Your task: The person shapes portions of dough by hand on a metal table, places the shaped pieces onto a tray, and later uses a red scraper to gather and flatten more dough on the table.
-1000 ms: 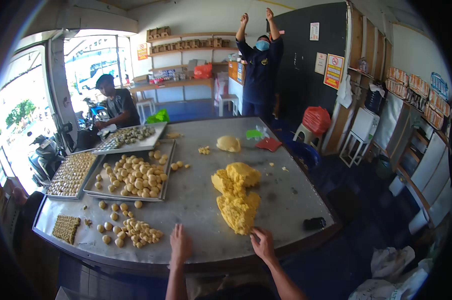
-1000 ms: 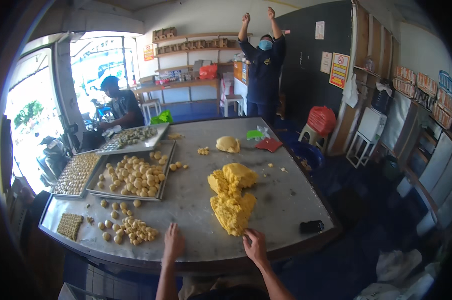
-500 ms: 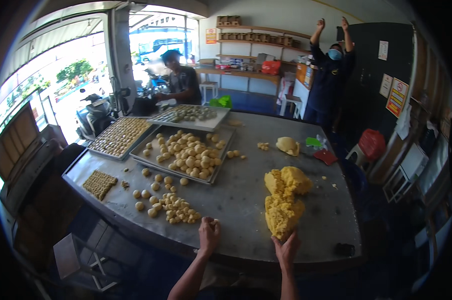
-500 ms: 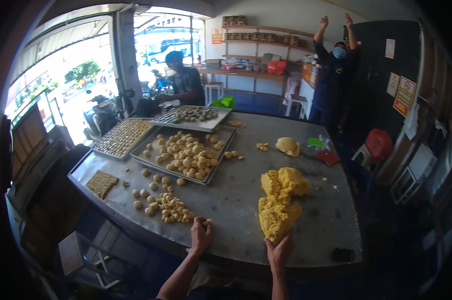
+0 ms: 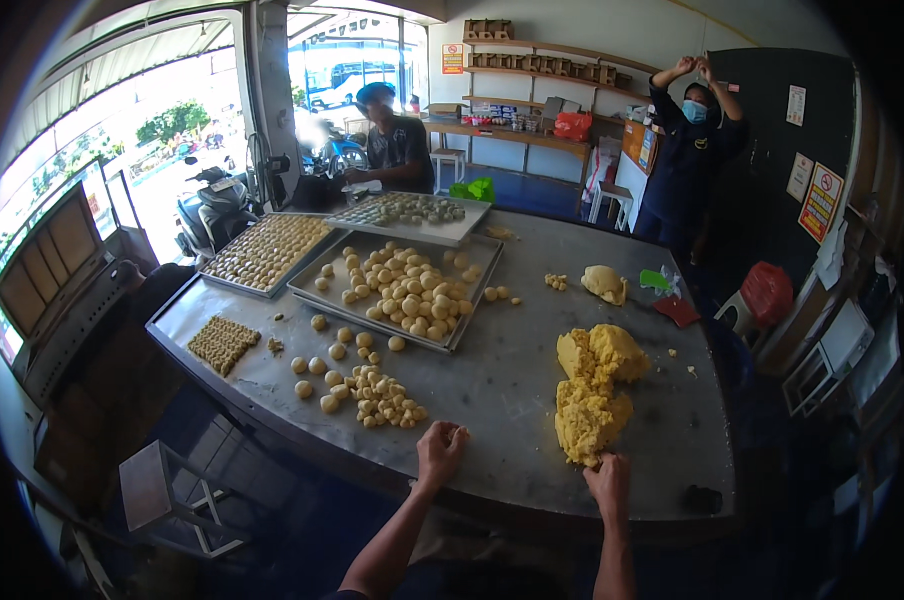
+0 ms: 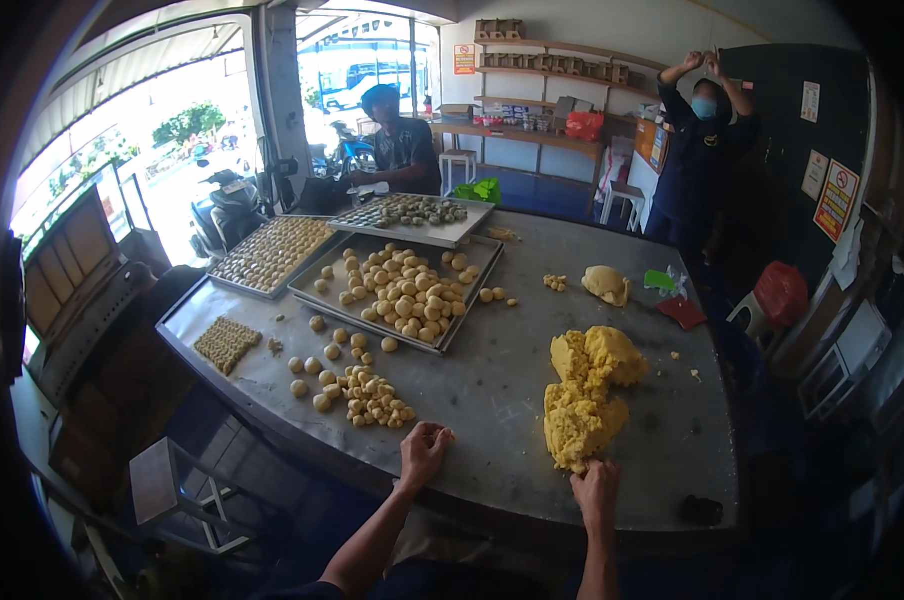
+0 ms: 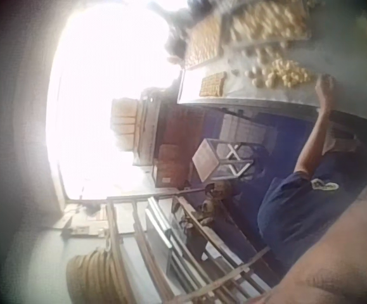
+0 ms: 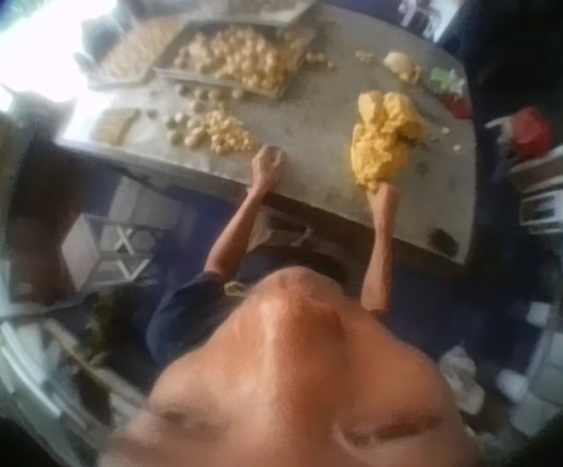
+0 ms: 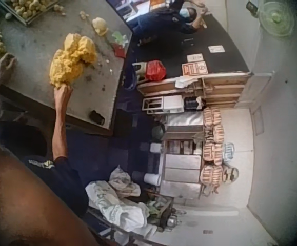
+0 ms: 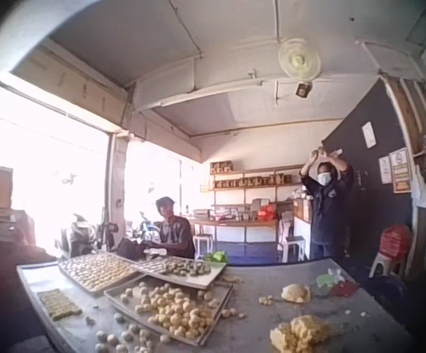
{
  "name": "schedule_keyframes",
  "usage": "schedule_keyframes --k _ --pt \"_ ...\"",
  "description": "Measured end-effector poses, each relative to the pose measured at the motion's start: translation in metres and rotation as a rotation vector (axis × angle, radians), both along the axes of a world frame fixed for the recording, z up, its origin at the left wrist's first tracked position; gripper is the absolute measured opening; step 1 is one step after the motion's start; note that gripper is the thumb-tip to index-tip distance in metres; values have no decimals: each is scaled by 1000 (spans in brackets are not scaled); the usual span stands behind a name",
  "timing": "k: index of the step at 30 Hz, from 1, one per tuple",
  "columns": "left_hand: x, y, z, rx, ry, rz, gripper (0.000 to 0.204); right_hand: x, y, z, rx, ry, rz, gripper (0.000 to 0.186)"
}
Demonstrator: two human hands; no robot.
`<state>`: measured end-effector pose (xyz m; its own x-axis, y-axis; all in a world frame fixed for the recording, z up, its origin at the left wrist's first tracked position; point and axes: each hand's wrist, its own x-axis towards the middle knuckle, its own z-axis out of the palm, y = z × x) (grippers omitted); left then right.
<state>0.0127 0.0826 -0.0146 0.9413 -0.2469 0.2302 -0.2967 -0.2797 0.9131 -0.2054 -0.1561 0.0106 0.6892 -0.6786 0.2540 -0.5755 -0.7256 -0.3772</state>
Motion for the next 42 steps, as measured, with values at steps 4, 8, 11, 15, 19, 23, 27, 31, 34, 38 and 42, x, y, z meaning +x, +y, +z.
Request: schedule_keyframes --k 4,8,11,15,19,23,27,31,34,38,42 --pt "10 -6 6 -25 61 -75 16 -16 -10 5 -11 12 -50 27" --pt "38 -16 13 101 -323 -93 12 -27 -8 -4 98 -104 -20 45" --pt "62 -7 -15 455 -631 -371 10 -30 24 -6 58 -162 8 55" --pt "40 -5 0 456 -377 -377 20 -38 26 -17 -40 -190 6 46" --pt "14 11 47 579 -66 -462 30 -31 9 -16 26 -208 -73 40" --pt "-6 21 25 350 -494 -338 31 -24 11 -9 21 -260 -70 36" --pt "-28 7 26 316 -126 -689 31 -25 33 -3 -262 -298 -108 38" --pt "-35 -14 13 621 -652 -614 29 -37 10 -18 20 -280 -12 38" --pt "-26 -50 63 868 -539 -618 33 -30 8 2 130 -283 -58 37" --pt "-9 -83 -2 497 -978 -430 37 -26 4 -5 15 -342 4 34" --pt "-13 -91 -12 407 -907 -666 48 -29 7 -6 104 -317 -26 33"
